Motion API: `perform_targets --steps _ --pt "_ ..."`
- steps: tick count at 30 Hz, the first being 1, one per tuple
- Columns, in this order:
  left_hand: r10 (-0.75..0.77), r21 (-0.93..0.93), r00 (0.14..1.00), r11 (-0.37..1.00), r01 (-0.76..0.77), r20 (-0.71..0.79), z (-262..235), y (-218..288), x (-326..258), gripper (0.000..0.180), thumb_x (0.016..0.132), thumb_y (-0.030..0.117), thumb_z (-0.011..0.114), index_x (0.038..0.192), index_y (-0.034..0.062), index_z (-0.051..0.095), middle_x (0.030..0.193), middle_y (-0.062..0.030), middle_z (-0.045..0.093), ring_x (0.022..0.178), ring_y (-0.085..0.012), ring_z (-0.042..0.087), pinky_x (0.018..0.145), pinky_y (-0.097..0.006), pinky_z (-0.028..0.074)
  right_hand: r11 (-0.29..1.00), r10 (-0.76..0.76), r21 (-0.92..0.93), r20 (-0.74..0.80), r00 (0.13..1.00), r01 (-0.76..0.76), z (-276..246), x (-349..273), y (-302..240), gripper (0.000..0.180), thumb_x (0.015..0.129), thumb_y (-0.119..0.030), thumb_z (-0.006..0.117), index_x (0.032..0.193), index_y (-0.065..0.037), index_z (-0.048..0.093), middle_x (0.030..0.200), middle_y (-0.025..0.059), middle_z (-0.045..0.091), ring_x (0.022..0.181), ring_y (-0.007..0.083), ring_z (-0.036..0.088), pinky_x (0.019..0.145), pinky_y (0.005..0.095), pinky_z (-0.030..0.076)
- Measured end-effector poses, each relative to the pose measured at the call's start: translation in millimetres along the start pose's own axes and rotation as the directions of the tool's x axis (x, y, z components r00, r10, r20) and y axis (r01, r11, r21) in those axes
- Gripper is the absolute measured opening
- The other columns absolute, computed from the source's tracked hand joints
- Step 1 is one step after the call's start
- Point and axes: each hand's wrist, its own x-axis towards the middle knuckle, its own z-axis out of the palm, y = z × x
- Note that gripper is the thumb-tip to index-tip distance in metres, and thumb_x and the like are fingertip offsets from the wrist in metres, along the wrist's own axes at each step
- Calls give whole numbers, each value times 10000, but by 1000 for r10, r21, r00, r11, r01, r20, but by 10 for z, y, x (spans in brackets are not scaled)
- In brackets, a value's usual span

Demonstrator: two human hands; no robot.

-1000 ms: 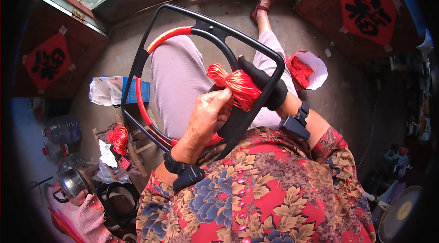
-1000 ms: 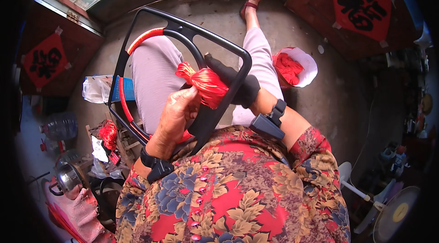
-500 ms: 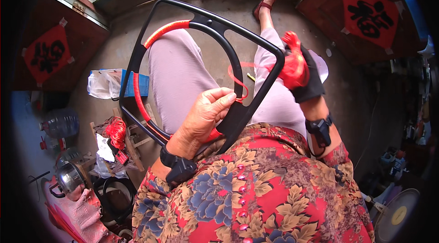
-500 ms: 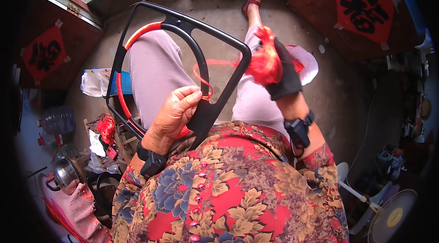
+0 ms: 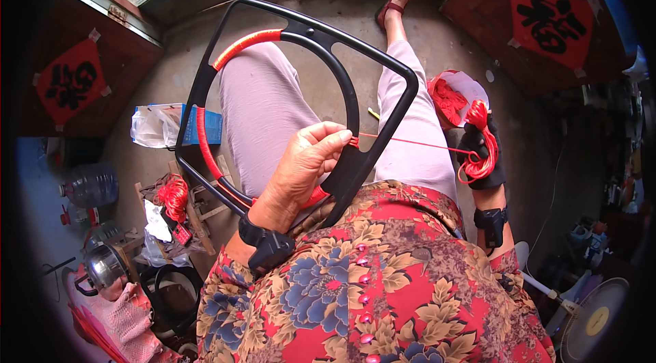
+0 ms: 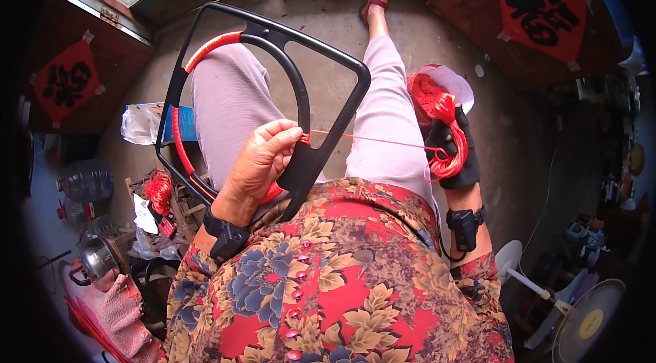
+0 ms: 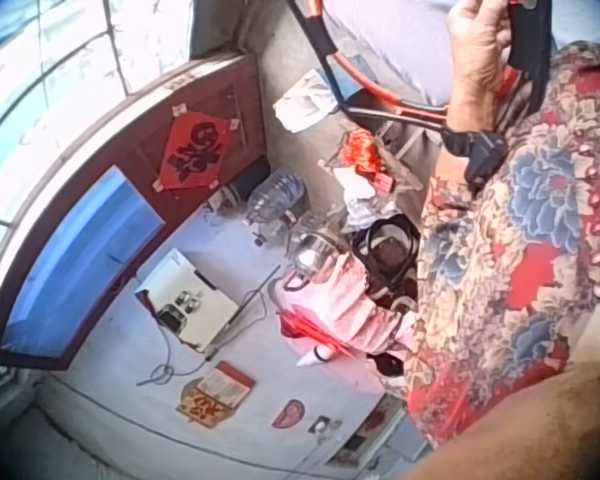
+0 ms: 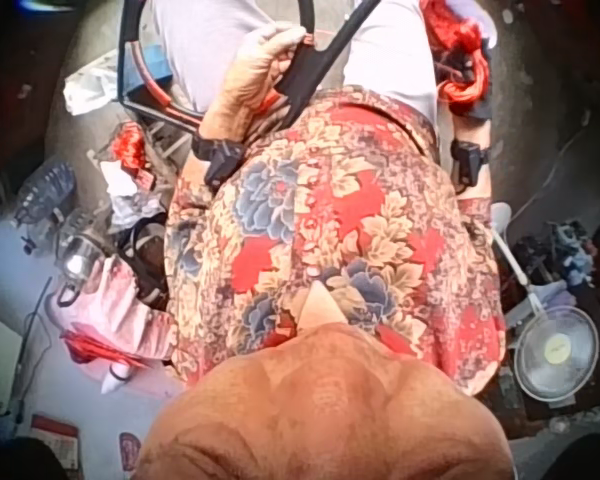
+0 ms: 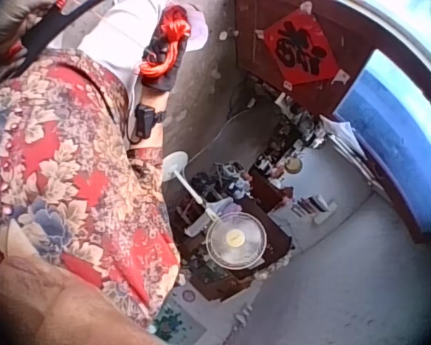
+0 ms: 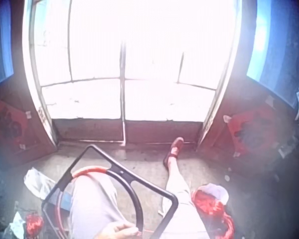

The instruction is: Wrapping a black plastic furniture frame with red decorative plastic ribbon by hand.

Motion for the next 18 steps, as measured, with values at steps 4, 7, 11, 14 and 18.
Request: perform_targets --steps 4,7,11,14,18 --pt "79 57 994 996 -75 -80 114 43 -60 57 863 86 607 898 41 607 771 -7 626 623 -23 564 547 -136 467 938 77 295 336 939 -182 9 389 -17 349 949 -204 445 1257 -39 451 1052 82 580 899 158 579 776 285 493" --pt "109 146 989 985 -94 -96 126 52 -70 72 850 114 629 882 50 618 731 25 593 600 -9 508 530 -135 418 915 397 44 84 914 -401 425 521 -65 319 922 -237 501 1143 -9 519 957 93 599 854 179 605 782 322 517" --pt "138 220 988 968 -120 -68 107 43 -73 97 844 138 638 865 44 626 714 37 578 599 -16 476 546 -162 394 893 432 -310 377 819 -328 1115 615 141 313 856 -153 580 1115 18 532 1019 99 583 925 175 587 861 318 474" --pt "182 264 983 949 -173 -9 116 66 -113 106 846 138 634 865 34 625 714 34 578 603 -21 477 555 -173 394 928 373 -198 468 801 -317 1577 614 160 352 818 -120 623 1124 25 528 1034 105 580 964 187 572 867 315 453" --pt "197 293 980 938 -185 -10 115 31 -108 152 829 165 662 829 18 622 701 22 574 608 -30 486 565 -182 396 900 302 -435 657 691 21 1593 1031 348 406 807 -194 632 1126 39 538 1034 116 590 971 179 563 866 299 430"
